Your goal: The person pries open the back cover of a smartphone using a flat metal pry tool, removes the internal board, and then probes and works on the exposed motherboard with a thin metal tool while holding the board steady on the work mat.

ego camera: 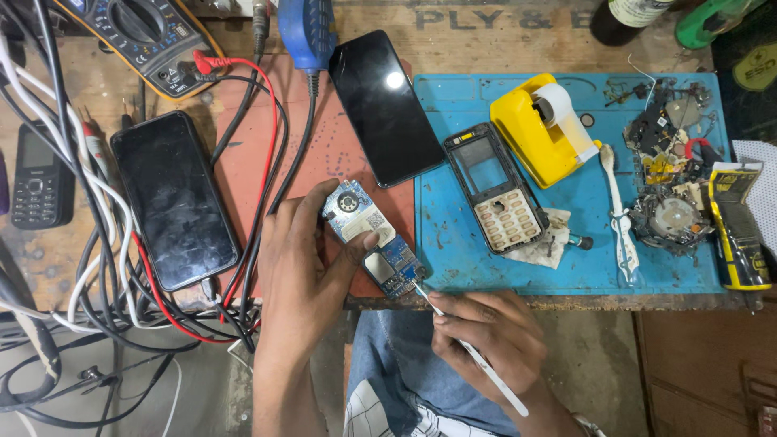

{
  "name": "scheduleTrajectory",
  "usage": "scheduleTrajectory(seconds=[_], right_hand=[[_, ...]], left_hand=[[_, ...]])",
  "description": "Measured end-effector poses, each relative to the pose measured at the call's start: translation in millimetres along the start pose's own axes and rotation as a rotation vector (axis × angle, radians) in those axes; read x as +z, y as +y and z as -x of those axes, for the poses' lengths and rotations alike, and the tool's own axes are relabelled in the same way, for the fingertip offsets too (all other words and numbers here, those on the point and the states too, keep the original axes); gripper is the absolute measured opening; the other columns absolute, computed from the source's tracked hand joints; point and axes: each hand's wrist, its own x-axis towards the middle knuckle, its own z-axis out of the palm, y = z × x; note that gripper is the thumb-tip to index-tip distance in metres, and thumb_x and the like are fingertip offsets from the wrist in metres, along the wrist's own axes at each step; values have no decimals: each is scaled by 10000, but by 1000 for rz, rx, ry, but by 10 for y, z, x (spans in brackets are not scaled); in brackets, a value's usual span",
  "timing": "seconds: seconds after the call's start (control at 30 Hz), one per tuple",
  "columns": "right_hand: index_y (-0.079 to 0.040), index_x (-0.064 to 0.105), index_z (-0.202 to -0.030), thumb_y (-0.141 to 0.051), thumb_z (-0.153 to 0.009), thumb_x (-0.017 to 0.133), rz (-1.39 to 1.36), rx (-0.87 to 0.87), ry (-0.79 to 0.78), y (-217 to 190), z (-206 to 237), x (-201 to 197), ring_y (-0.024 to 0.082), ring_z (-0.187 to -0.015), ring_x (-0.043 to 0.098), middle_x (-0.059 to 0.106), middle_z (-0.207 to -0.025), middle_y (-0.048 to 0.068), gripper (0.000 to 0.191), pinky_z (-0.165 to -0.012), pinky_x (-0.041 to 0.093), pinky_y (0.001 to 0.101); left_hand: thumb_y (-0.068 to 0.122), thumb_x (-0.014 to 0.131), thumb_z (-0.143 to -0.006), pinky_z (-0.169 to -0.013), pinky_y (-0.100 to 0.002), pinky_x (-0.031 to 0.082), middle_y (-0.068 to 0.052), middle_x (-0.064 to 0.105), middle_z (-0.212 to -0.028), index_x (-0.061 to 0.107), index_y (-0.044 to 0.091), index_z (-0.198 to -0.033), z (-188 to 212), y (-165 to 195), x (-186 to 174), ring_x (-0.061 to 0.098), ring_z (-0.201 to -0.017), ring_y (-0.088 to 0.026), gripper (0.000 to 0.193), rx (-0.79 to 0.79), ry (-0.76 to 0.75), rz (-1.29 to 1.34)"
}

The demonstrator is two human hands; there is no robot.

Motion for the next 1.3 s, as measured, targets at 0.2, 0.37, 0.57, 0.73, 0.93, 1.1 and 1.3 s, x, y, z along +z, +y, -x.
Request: scheduleTrajectory(seconds=[0.2, 0.37, 0.57, 0.73, 0.93, 1.1, 1.3], right_hand=[[-72, 635, -957, 25, -779, 821, -5, -6, 10, 5, 9, 1, 227, -941, 762, 765, -1075, 91, 275, -813, 592, 365], [-72, 635, -952, 16, -782, 822, -6, 5, 15, 10, 34, 27, 224, -936, 769, 769, -1063, 94, 268, -799, 588, 353], [-73, 632, -948, 13, -785, 823, -15, 7, 15, 11, 46, 23, 225, -923, 770, 769, -1066, 98, 265, -778, 579, 350], [-80, 632, -953, 9, -776, 822, -28, 14, 0, 14, 28, 11, 226, -936, 766, 767, -1080, 88, 275, -797, 583, 355], [-79, 639, -971, 11, -764, 827, -28, -6, -1, 35, 27, 17, 215, -927, 759, 769, -1085, 81, 294, -782, 578, 344], [-80, 636, -974, -2, -759, 839, -34, -15, -25, 38, 23, -5, 217, -924, 753, 764, -1105, 90, 306, -788, 580, 349], [-79, 639, -957, 0, -758, 839, -24, -9, -13, 37, 35, 2, 210, -902, 751, 777, -1076, 88, 293, -762, 565, 337]], left_hand=[[295, 850, -799, -778, -397, 444, -87, 629, -1028, 626, 63, -1332, -14, 11, -6, 554, -938, -272, 623, -25, -12, 13], [292, 856, -809, -787, -395, 440, -83, 626, -1018, 627, 60, -1332, -17, 17, -2, 551, -933, -269, 616, -4, -7, 13], [307, 854, -794, -759, -389, 442, -73, 626, -1001, 624, 61, -1330, -11, 14, 0, 550, -919, -257, 634, -44, -12, 16], [307, 855, -784, -746, -389, 448, -74, 626, -993, 634, 74, -1324, -18, 19, -1, 553, -911, -256, 628, -62, -26, 14], [303, 855, -792, -785, -395, 447, -81, 630, -999, 633, 66, -1323, -7, 8, 11, 560, -932, -271, 623, -8, 2, 14], [302, 852, -794, -768, -394, 449, -87, 638, -1009, 634, 69, -1323, -9, -10, 17, 566, -929, -277, 618, -31, -7, 7], [293, 848, -791, -773, -391, 457, -89, 640, -1028, 627, 60, -1325, -4, -7, 16, 572, -943, -272, 624, -34, -10, 8]])
